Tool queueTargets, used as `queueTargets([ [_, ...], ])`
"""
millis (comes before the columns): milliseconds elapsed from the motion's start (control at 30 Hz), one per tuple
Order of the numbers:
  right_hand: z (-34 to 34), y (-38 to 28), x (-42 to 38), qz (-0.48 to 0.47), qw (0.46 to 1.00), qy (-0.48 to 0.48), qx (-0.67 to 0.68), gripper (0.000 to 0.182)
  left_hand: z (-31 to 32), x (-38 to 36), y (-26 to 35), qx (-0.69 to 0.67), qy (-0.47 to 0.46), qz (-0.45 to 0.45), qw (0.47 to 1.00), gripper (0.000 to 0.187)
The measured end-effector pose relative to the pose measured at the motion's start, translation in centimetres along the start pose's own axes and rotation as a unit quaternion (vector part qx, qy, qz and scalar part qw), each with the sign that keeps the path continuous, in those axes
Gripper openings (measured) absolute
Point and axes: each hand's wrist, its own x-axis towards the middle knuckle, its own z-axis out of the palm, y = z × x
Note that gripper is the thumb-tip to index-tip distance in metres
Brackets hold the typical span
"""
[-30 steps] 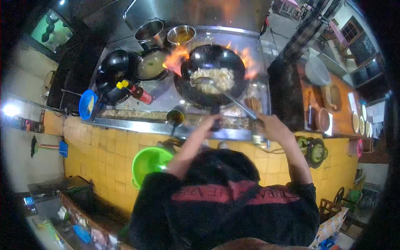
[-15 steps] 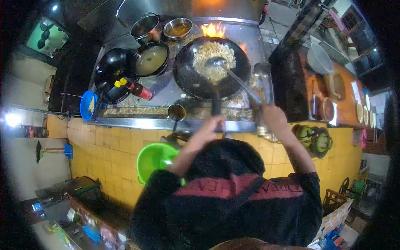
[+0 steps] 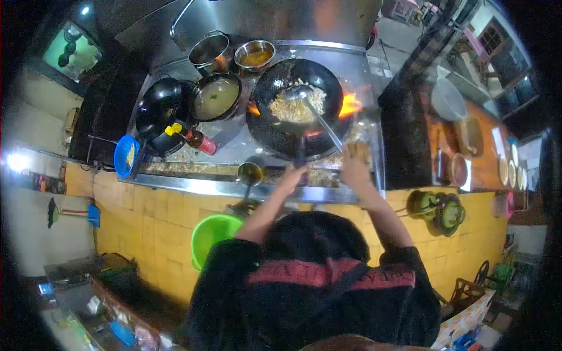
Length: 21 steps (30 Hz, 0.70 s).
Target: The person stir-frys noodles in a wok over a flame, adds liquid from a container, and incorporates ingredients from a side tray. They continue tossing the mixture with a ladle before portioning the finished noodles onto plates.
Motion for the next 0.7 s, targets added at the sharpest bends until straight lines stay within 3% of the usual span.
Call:
queueTargets([
  [33, -2.0, 0.2, -0.2, -0.003, 1.000, 0.006, -0.006, 0.061, 0.0, -0.4, 0.8, 0.228, 0.060, 0.032, 0.971, 0.027],
  [67, -4.5, 1.1, -0.9, 0.001, 1.000, 0.007, 0.012, 0.062, -0.1, -0.7, 1.6, 0.438, 0.122, 0.059, 0.889, 0.031],
  [100, -6.0, 1.6, -1.6, 0.005, 1.000, 0.005, 0.030, 0.062, -0.4, -1.1, 2.9, 0.561, 0.087, -0.056, 0.822, 0.038],
  [133, -6.2, 1.3, -1.7, 0.000, 1.000, 0.011, 0.024, 0.062, -0.1, -3.2, 6.5, 0.526, 0.081, 0.032, 0.846, 0.040],
  [167, -6.0, 0.8, -2.2, 0.071, 0.996, 0.013, 0.054, 0.059, 0.9, -6.5, 11.3, 0.487, 0.074, 0.118, 0.862, 0.042],
  [200, -5.6, 0.5, -3.2, 0.143, 0.986, 0.013, 0.084, 0.056, 1.7, -8.5, 15.2, 0.435, 0.142, 0.168, 0.873, 0.034],
  [233, -1.6, 1.1, -2.4, 0.132, 0.978, 0.045, 0.155, 0.050, 2.5, -10.8, 19.6, 0.360, 0.138, 0.314, 0.868, 0.026],
  [267, 2.3, 1.7, -1.6, 0.118, 0.965, 0.075, 0.224, 0.044, 3.8, -13.4, 24.5, 0.380, 0.172, 0.418, 0.807, 0.022],
  [300, 3.9, 1.4, -0.8, 0.001, 0.955, 0.122, 0.270, 0.038, 4.8, -16.4, 28.0, 0.376, 0.225, 0.498, 0.748, 0.023],
  [333, 4.3, 1.6, -0.4, -0.116, 0.929, 0.166, 0.310, 0.032, 5.1, -18.9, 30.4, 0.319, 0.226, 0.561, 0.729, 0.029],
  [400, -0.8, 2.5, 0.1, -0.024, 0.908, -0.081, 0.410, 0.041, 5.3, -22.4, 33.3, 0.227, 0.174, 0.702, 0.653, 0.028],
  [433, -3.0, 3.0, -0.1, -0.081, 0.943, -0.047, 0.318, 0.032, 5.2, -23.6, 34.4, 0.194, 0.121, 0.750, 0.620, 0.028],
  [467, -5.1, 3.6, -0.4, -0.131, 0.966, -0.003, 0.221, 0.024, 5.2, -24.4, 35.7, 0.171, 0.063, 0.784, 0.593, 0.028],
  [567, -10.4, 3.6, -3.6, -0.126, 0.983, 0.027, 0.132, 0.026, 5.3, -25.7, 37.0, 0.144, -0.035, 0.811, 0.566, 0.027],
  [633, -11.6, 3.5, -4.1, -0.020, 0.995, -0.097, 0.008, 0.030, 5.4, -26.1, 37.8, 0.137, -0.057, 0.808, 0.571, 0.027],
  [667, -10.3, 4.0, -4.3, -0.022, 0.996, -0.087, 0.007, 0.030, 5.2, -26.2, 38.3, 0.132, -0.064, 0.806, 0.573, 0.026],
  [700, -6.7, 3.8, -4.9, -0.075, 0.996, 0.001, 0.055, 0.031, 5.2, -26.4, 38.9, 0.137, -0.076, 0.804, 0.573, 0.026],
])
